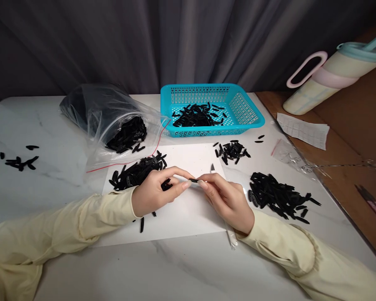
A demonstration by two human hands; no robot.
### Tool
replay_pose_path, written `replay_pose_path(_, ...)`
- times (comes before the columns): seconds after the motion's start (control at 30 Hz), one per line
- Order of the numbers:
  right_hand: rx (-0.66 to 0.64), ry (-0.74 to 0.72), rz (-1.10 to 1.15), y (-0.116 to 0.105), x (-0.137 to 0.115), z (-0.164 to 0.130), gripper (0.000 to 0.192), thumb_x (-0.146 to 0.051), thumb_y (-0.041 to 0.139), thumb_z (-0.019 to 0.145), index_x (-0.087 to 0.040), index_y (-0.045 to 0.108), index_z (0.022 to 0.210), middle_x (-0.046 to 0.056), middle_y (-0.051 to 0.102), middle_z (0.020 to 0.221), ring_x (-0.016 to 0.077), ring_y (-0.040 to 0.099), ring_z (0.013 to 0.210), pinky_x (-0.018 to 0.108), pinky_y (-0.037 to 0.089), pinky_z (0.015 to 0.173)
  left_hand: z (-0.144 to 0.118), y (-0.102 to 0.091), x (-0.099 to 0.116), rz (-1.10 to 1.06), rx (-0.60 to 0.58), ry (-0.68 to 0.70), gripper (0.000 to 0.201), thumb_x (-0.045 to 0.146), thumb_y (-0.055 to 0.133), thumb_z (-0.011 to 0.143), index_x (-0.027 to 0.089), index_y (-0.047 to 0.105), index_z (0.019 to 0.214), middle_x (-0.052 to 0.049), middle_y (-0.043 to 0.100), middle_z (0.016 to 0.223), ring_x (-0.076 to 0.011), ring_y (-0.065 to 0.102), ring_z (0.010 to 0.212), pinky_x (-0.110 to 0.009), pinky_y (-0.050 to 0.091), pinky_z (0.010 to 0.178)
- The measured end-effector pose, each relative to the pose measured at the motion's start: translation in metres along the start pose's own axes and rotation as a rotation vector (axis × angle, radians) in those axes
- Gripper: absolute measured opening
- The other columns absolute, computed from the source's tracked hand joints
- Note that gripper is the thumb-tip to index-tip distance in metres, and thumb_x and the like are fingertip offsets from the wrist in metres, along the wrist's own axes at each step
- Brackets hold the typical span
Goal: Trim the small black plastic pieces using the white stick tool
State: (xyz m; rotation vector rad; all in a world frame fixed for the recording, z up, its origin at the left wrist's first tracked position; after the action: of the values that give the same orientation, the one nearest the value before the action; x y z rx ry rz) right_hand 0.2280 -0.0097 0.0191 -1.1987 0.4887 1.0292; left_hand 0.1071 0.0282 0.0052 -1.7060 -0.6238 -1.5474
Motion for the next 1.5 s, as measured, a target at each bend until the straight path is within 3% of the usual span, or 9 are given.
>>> replay_pose_path(0.2,-0.144,0.424,0.615,0.02,0.021,-0.002,0.018,-0.035,0.047,0.09,-0.018,0.05,0.084,-0.009,0.041,0.041,0.0061,0.034,0.034,0.017,0.026,0.035,-0.001,-0.004,0.009,0.155,0.056,0.092,0.018,0.021,0.051,0.083,0.012,0.062,0.095,0.009,0.034,0.045,-0.0057,0.032,0.042,-0.019,0.029,0.041)
replay_pose_path(0.37,-0.178,0.558,0.891,0.027,0.026,0.001,0.018,-0.035,0.055,0.085,-0.017,0.055,0.082,-0.006,0.05,0.042,0.0083,0.044,0.032,0.015,0.03,0.028,-0.001,-0.006,0.011,0.215,0.093,0.135,0.017,0.019,0.052,0.082,0.01,0.061,0.094,0.009,0.039,0.046,-0.0053,0.034,0.043,-0.018,0.032,0.043)
replay_pose_path(0.6,-0.225,0.611,1.063,0.031,0.028,0.005,0.02,-0.027,0.056,0.084,-0.014,0.057,0.068,-0.005,0.048,0.04,0.0065,0.042,0.027,0.014,0.028,0.026,0.0,-0.007,0.013,0.234,0.109,0.165,0.017,0.019,0.054,0.082,0.009,0.064,0.091,0.009,0.036,0.046,-0.0052,0.032,0.043,-0.018,0.029,0.043)
replay_pose_path(1.07,-0.292,0.628,1.166,0.033,0.029,0.003,0.017,-0.021,0.053,0.086,-0.011,0.062,0.077,-0.006,0.045,0.038,0.005,0.039,0.025,0.014,0.028,0.027,0.002,-0.003,0.007,0.189,0.044,0.087,0.019,0.023,0.052,0.083,0.009,0.064,0.087,0.007,0.037,0.045,-0.006,0.034,0.041,-0.02,0.03,0.041)
replay_pose_path(1.33,-0.314,0.591,1.169,0.032,0.026,0.004,0.017,-0.021,0.053,0.086,-0.012,0.062,0.076,-0.007,0.043,0.039,0.0036,0.038,0.026,0.013,0.028,0.029,0.001,-0.002,0.007,0.133,0.025,0.086,0.02,0.021,0.051,0.083,0.007,0.064,0.089,0.008,0.035,0.045,-0.0055,0.032,0.041,-0.02,0.029,0.04)
replay_pose_path(1.5,-0.209,0.522,1.013,0.025,0.026,0.003,0.016,-0.027,0.057,0.084,-0.014,0.057,0.075,-0.007,0.046,0.04,0.0046,0.039,0.028,0.015,0.027,0.029,0.0,-0.002,0.008,0.114,0.035,0.106,0.022,0.021,0.051,0.084,0.008,0.064,0.096,0.009,0.032,0.045,-0.0053,0.03,0.041,-0.019,0.027,0.039)
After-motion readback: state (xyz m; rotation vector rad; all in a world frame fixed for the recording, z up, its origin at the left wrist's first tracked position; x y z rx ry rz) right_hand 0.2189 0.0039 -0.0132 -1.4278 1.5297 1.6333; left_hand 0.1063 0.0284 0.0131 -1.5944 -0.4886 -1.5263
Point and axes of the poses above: each hand's wrist, its own z-axis towards the middle knuckle, its own y-axis out of the palm, x = y × z, the point moved 8 cm from there along z, towards the middle knuckle
